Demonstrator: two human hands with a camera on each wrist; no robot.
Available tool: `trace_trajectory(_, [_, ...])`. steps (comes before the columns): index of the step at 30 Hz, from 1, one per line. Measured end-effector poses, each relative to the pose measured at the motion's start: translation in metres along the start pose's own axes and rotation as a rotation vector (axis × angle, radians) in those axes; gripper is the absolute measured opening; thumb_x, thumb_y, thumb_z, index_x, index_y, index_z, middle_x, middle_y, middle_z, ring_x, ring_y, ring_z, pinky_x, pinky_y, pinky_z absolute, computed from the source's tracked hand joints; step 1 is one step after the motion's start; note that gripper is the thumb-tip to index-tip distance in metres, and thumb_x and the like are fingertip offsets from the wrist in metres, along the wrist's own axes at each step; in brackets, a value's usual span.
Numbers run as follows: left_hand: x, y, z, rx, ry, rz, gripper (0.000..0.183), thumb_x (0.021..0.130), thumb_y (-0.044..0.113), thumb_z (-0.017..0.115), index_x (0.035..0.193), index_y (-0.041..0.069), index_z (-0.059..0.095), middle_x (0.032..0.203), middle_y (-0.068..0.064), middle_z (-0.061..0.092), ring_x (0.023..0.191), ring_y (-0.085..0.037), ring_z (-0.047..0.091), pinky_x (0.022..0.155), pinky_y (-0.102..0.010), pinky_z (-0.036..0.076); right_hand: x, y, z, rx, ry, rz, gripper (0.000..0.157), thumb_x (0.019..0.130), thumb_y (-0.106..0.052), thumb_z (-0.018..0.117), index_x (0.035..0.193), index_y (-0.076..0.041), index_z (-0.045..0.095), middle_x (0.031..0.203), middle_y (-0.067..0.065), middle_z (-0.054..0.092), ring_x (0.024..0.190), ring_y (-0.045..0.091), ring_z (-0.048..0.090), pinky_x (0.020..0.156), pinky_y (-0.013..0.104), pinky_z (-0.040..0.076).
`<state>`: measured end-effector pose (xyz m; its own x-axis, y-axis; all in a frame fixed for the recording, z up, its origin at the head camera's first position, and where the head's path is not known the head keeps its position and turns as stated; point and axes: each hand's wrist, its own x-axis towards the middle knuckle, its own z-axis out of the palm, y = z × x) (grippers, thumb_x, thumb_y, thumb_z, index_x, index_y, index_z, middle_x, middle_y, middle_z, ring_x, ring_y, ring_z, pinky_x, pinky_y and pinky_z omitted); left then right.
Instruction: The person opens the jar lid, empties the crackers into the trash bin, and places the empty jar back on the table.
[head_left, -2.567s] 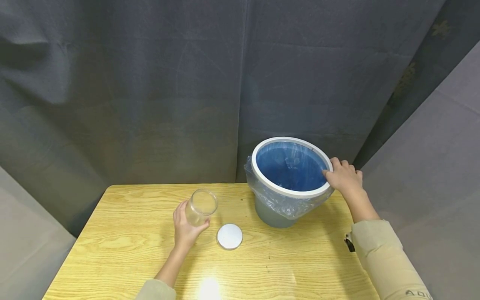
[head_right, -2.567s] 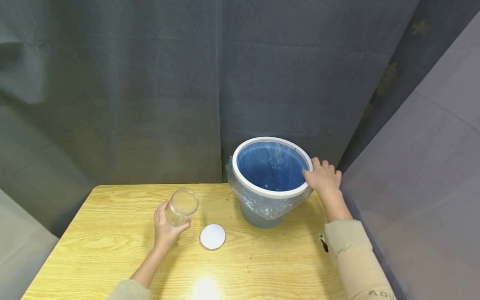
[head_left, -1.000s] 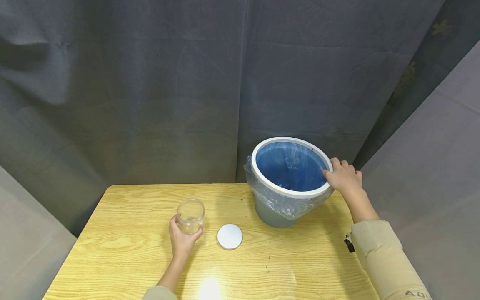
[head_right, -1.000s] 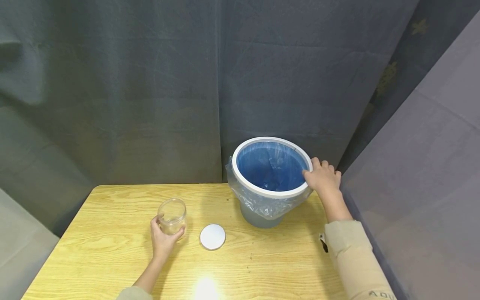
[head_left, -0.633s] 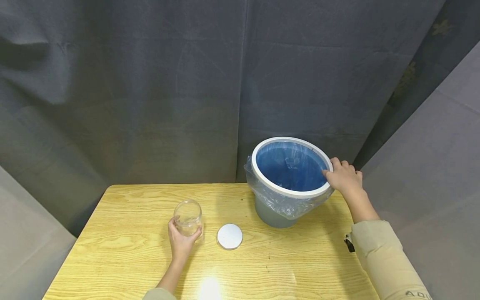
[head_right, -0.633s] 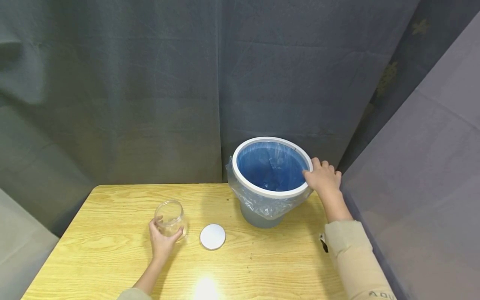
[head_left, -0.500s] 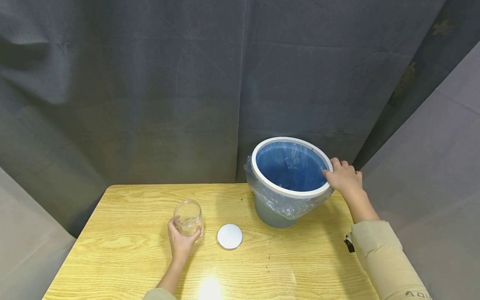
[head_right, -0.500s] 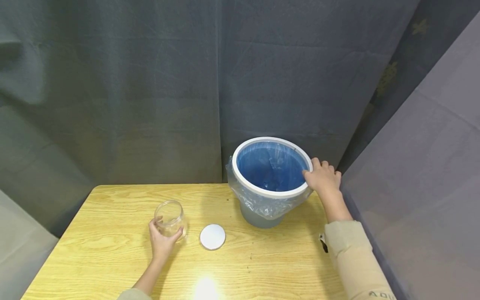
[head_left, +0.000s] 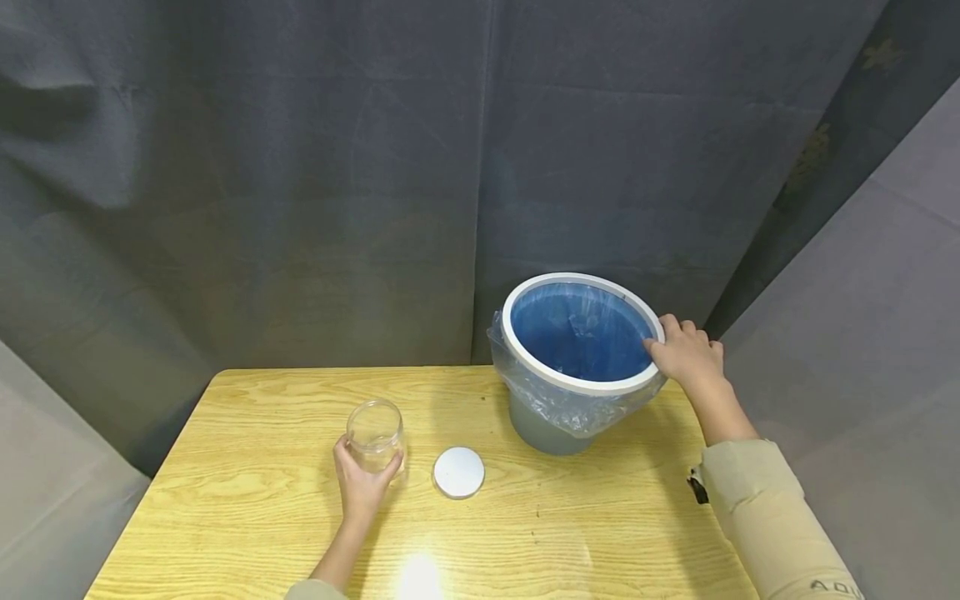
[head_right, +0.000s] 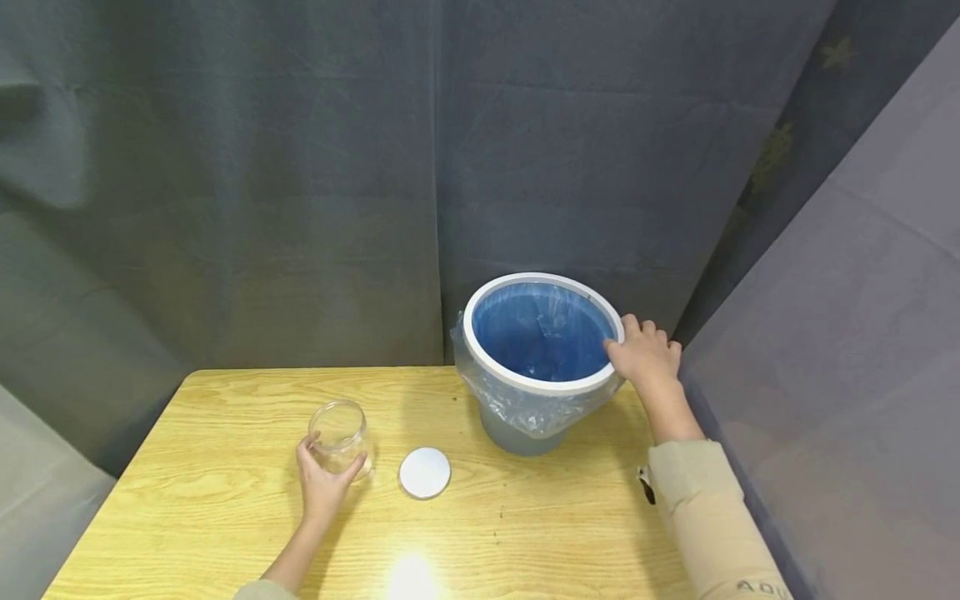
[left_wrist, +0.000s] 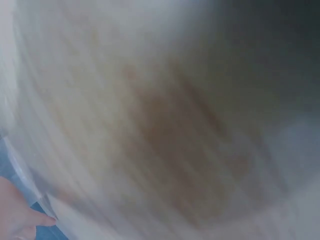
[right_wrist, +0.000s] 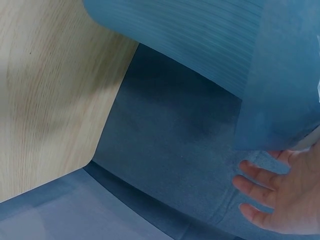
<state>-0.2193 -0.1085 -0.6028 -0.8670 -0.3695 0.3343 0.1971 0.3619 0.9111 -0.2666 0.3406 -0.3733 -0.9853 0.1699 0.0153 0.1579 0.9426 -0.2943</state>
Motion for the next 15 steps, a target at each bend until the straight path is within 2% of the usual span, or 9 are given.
trace_trajectory(6, [-0.001, 0.004, -0.004, 0.008, -0.055, -0.032, 0.099, 0.062, 0.025, 0.085, 0.134, 0.002, 0.021, 0.132, -0.025, 0.03, 0.121, -0.043, 0.032, 0.099, -0.065, 0.029, -0.001, -0.001, -0.001, 0.003, 0.001, 0.001, 0.057, 0.093, -0.034, 0.043, 0.133, 0.003, 0.029, 0.125, 0.034, 0.033, 0.111, 0.051, 0.031, 0.09, 0.07, 0.021])
trace_trajectory(10, [0.002, 0.008, -0.008, -0.036, -0.097, -0.038, 0.103, 0.064, 0.022, 0.084, 0.139, 0.004, 0.017, 0.139, -0.022, 0.024, 0.124, -0.042, 0.028, 0.101, -0.065, 0.025, -0.001, -0.001, 0.0, 0.007, 0.031, 0.004, 0.056, 0.093, -0.035, 0.042, 0.132, 0.004, 0.03, 0.124, 0.033, 0.035, 0.11, 0.05, 0.033, 0.089, 0.07, 0.023])
trace_trajectory(13, [0.005, 0.017, -0.013, -0.075, -0.122, -0.027, 0.1, 0.068, 0.019, 0.081, 0.141, 0.003, 0.015, 0.142, -0.02, 0.021, 0.127, -0.041, 0.024, 0.102, -0.066, 0.021, -0.001, -0.002, 0.001, 0.019, 0.072, 0.0, 0.056, 0.094, -0.037, 0.041, 0.131, 0.003, 0.031, 0.123, 0.032, 0.037, 0.11, 0.049, 0.035, 0.088, 0.069, 0.024])
trace_trajectory(15, [0.009, 0.029, -0.018, -0.111, -0.134, 0.0, 0.093, 0.072, 0.014, 0.076, 0.141, 0.0, 0.016, 0.142, -0.021, 0.021, 0.128, -0.042, 0.021, 0.103, -0.067, 0.017, -0.002, -0.002, 0.002, 0.026, 0.098, -0.007, 0.055, 0.095, -0.038, 0.039, 0.13, 0.003, 0.032, 0.122, 0.032, 0.038, 0.109, 0.049, 0.036, 0.087, 0.068, 0.025])
